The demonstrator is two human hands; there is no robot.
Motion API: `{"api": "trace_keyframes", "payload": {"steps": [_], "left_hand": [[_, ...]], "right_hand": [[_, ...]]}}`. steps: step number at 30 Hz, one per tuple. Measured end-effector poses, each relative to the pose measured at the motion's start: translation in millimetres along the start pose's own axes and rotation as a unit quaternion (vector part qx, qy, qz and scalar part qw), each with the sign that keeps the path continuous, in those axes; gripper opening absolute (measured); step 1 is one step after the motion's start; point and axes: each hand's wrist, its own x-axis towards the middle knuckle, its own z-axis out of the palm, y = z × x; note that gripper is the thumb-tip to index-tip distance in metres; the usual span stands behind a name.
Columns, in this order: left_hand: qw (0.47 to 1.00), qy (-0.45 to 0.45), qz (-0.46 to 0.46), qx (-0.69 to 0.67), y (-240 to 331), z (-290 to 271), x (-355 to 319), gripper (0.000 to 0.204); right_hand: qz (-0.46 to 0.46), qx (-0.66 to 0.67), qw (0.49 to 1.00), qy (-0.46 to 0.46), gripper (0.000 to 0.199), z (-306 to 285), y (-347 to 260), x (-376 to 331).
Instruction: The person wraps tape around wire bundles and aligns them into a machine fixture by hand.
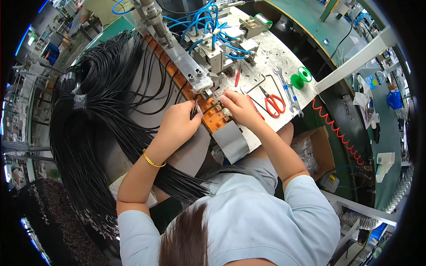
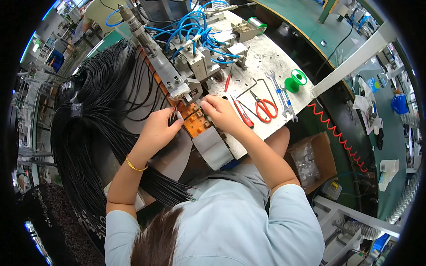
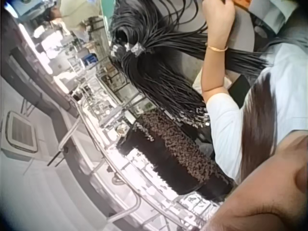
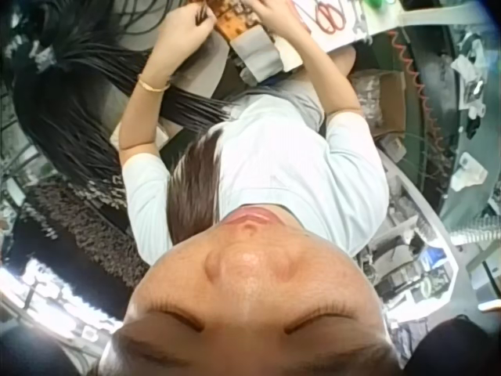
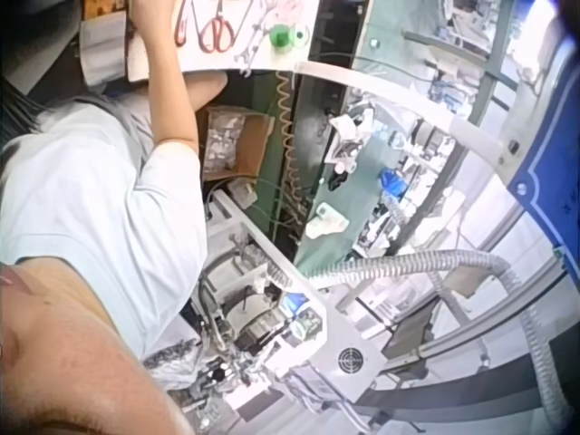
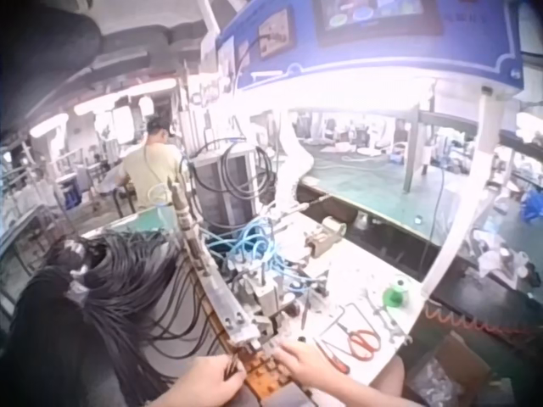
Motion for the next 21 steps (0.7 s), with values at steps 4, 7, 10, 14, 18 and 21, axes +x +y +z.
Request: {"api": "trace_keyframes", "payload": {"steps": [4, 7, 10, 14, 18, 21], "left_hand": [[0.992, 0.079, 0.062, 0.080, -6.1, 11.1, 2.5, 0.021], [0.995, 0.052, 0.026, 0.087, -5.4, 5.4, 2.0, 0.023], [0.998, 0.022, -0.004, 0.064, 3.2, -0.7, 1.2, 0.023], [0.997, 0.042, 0.018, 0.066, -2.4, 5.0, 1.0, 0.023], [0.997, 0.071, 0.037, 0.022, -3.3, 7.0, 3.0, 0.022], [0.997, 0.044, 0.014, -0.057, -4.9, 0.5, 3.6, 0.022]], "right_hand": [[0.026, 0.110, 0.994, -0.004, 0.028, 4.2, 3.6, -0.1], [0.009, 0.084, 0.996, 0.023, 0.028, 3.5, -2.0, -0.3], [-0.126, -0.041, 0.990, 0.054, 0.028, -0.3, -5.1, 4.3], [0.021, 0.070, 0.997, -0.026, 0.025, -3.6, -8.2, 4.5], [0.058, 0.046, 0.997, 0.007, 0.023, 1.9, -7.2, 5.1], [-0.011, -0.082, 0.994, 0.069, 0.018, -1.2, -15.7, -1.6]]}}
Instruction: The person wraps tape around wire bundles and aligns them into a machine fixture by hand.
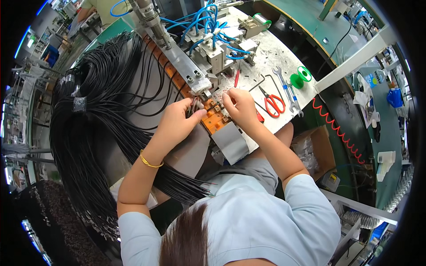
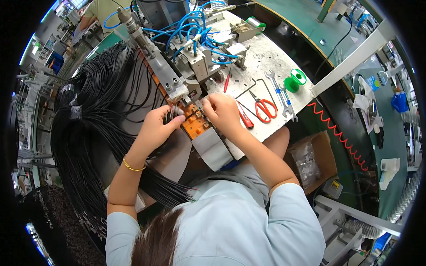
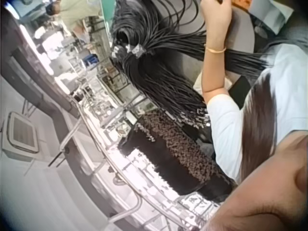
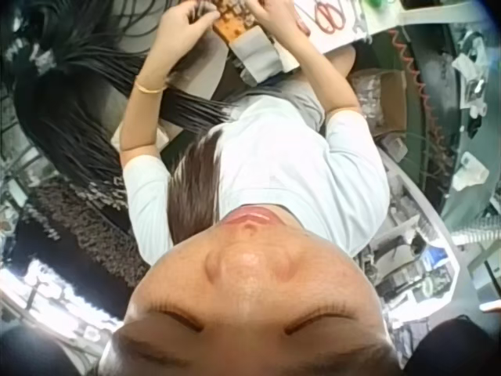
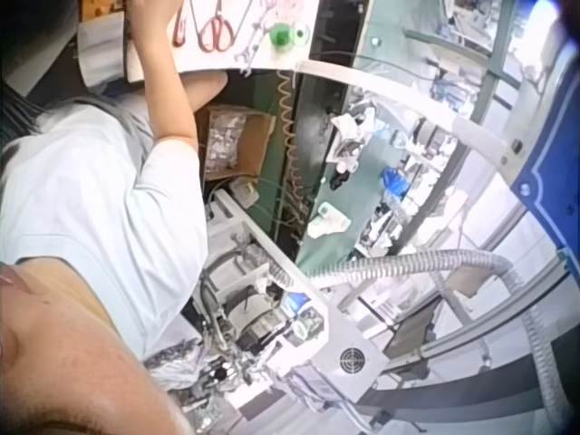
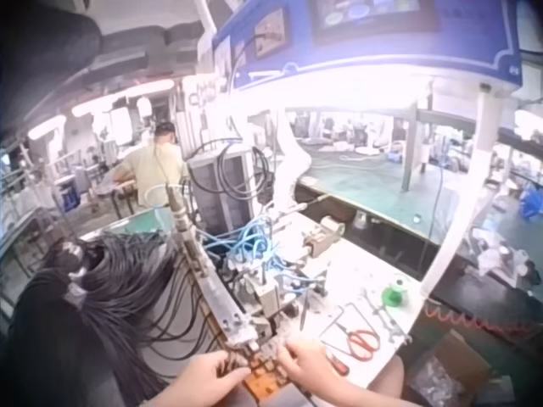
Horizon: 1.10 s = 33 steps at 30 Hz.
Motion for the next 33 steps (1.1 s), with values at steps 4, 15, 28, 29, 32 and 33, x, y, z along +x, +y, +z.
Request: {"api": "trace_keyframes", "payload": {"steps": [4, 15, 28, 29, 32, 33], "left_hand": [[0.988, -0.086, -0.064, -0.113, 9.8, -7.9, 0.3, 0.021], [0.982, -0.045, -0.023, -0.181, 5.2, 2.5, 1.0, 0.015], [0.986, -0.059, -0.015, -0.154, 9.4, -0.1, -1.1, 0.018], [0.983, -0.076, -0.007, -0.166, 9.9, -1.6, 0.1, 0.016], [0.992, -0.060, 0.002, -0.113, 5.2, -8.6, 2.8, 0.016], [0.999, -0.028, 0.004, -0.046, 2.8, -11.5, 3.5, 0.017]], "right_hand": [[-0.149, 0.019, 0.988, 0.016, 0.012, -2.8, -19.3, 3.2], [-0.057, 0.172, 0.982, -0.057, 0.011, -9.6, -33.0, -2.5], [-0.084, 0.137, 0.985, -0.059, 0.017, -5.7, -25.1, 5.7], [-0.076, 0.186, 0.976, -0.084, 0.019, -5.0, -24.6, 6.4], [-0.121, 0.082, 0.989, -0.038, 0.021, -10.0, -24.0, 6.4], [-0.143, 0.029, 0.989, -0.015, 0.022, -11.5, -23.6, 6.2]]}}
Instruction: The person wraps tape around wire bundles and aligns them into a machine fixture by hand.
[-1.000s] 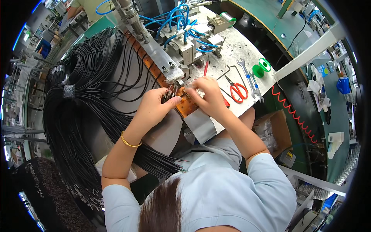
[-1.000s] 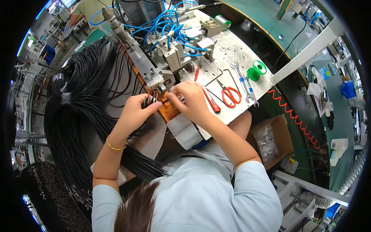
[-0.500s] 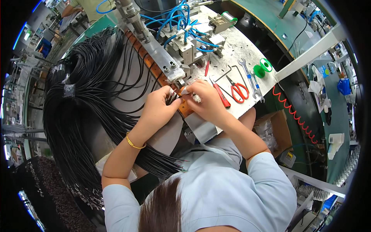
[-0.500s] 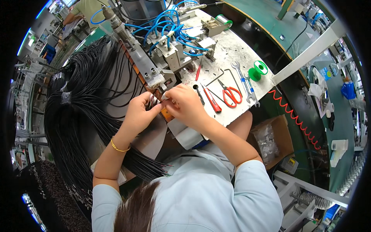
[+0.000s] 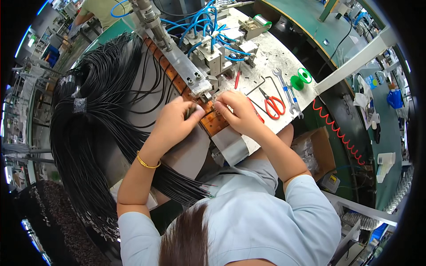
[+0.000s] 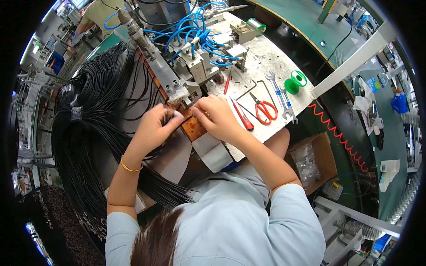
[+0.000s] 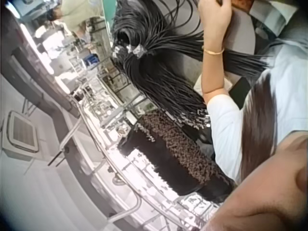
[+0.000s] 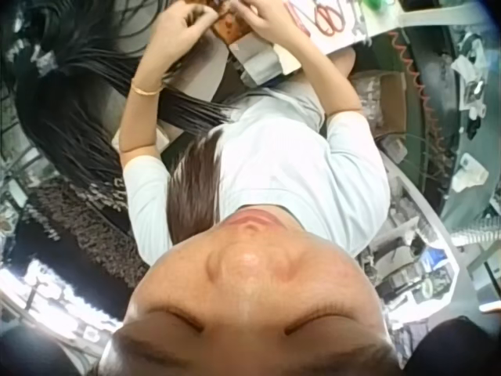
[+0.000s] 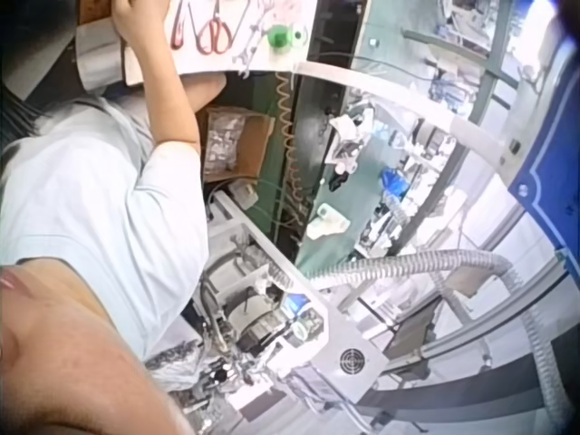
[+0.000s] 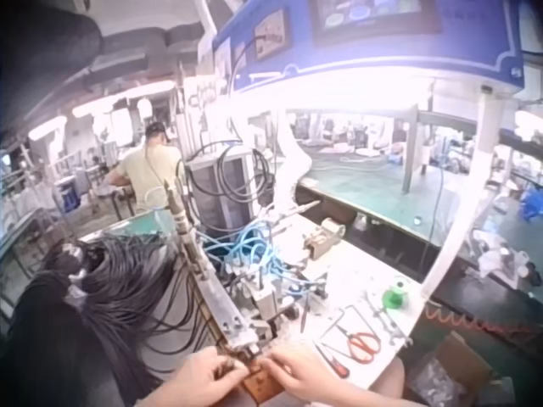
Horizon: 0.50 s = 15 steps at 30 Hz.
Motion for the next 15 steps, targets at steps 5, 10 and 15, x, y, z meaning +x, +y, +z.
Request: {"api": "trace_keyframes", "payload": {"steps": [5, 10, 15], "left_hand": [[0.994, -0.042, -0.102, -0.021, 11.4, -2.3, -1.1, 0.025], [0.994, -0.057, -0.064, 0.072, 2.5, 6.9, -3.1, 0.022], [0.980, 0.055, 0.084, 0.173, -15.0, 19.3, -2.8, 0.022]], "right_hand": [[0.106, 0.172, 0.978, -0.052, 0.024, -2.4, 2.4, -6.5], [0.092, 0.049, 0.995, -0.006, 0.026, 5.8, 22.9, -7.8], [0.133, 0.106, 0.985, -0.023, 0.026, 19.0, 38.6, -11.5]]}}
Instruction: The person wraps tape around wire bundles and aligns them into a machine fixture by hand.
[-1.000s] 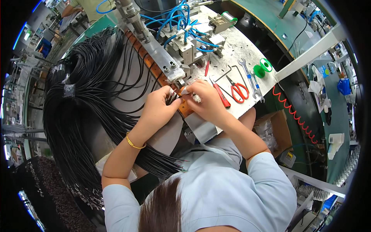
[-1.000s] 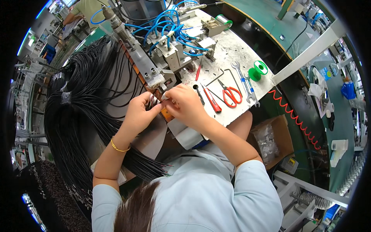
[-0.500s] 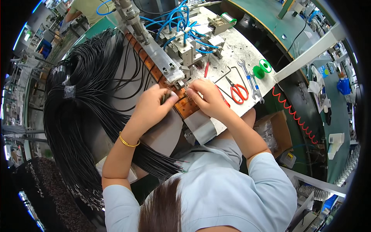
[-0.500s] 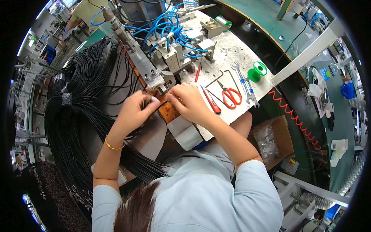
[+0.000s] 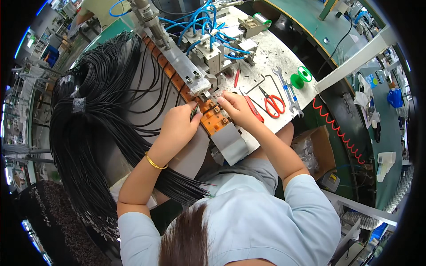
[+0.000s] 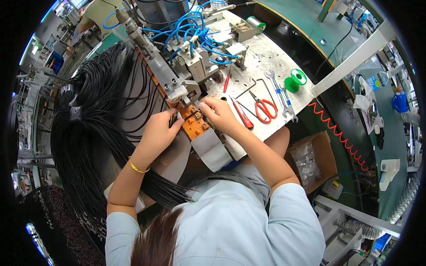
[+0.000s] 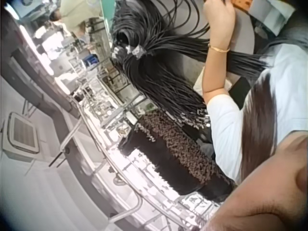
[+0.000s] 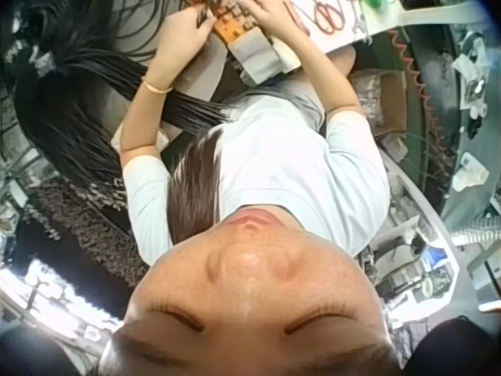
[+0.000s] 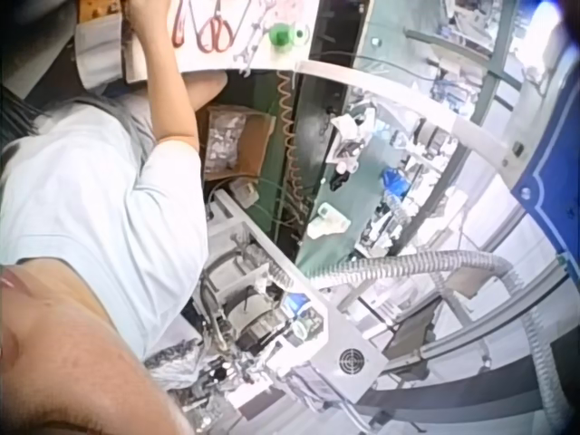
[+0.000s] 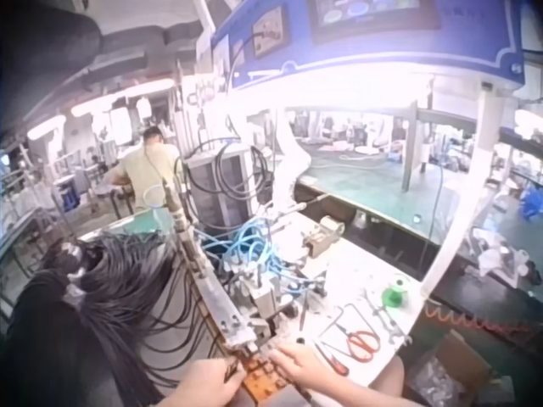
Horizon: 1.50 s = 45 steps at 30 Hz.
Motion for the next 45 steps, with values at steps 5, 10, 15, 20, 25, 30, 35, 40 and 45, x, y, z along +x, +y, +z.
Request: {"api": "trace_keyframes", "payload": {"steps": [5, 10, 15, 20, 25, 30, 35, 40, 45], "left_hand": [[0.971, -0.076, -0.161, -0.157, 21.5, -19.2, 6.8, 0.021], [0.932, -0.151, -0.203, -0.260, 26.1, -24.2, 7.1, 0.019], [0.933, -0.136, -0.145, -0.300, 17.0, -16.4, 4.2, 0.019], [0.936, -0.137, -0.151, -0.288, 16.1, -17.9, 6.9, 0.018], [0.912, -0.135, -0.212, -0.324, 21.1, -16.1, 7.0, 0.018], [0.886, -0.159, -0.206, -0.384, 18.6, -19.1, 8.4, 0.017], [0.884, -0.159, -0.201, -0.390, 17.4, -16.6, 8.1, 0.017], [0.889, -0.134, -0.212, -0.384, 19.0, -15.5, 6.8, 0.014], [0.840, -0.168, -0.210, -0.472, 18.7, -19.7, 8.0, 0.014]], "right_hand": [[-0.015, -0.128, 0.991, 0.031, 0.022, -5.2, -2.5, -2.0], [-0.155, -0.150, 0.973, 0.083, 0.015, -7.0, -34.5, -3.4], [-0.079, 0.046, 0.996, -0.004, 0.012, -6.1, -43.5, -5.6], [-0.086, -0.018, 0.995, -0.035, 0.014, -12.6, -50.4, -5.8], [-0.193, -0.115, 0.975, 0.006, 0.017, -8.9, -51.5, -4.9], [-0.152, -0.077, 0.985, -0.001, 0.018, -11.5, -55.1, -6.1], [-0.108, -0.046, 0.992, -0.036, 0.017, -14.1, -58.4, -5.5], [-0.194, -0.113, 0.974, -0.005, 0.012, -11.5, -59.9, -4.3], [-0.201, -0.126, 0.971, -0.001, 0.006, -14.6, -46.6, -2.6]]}}
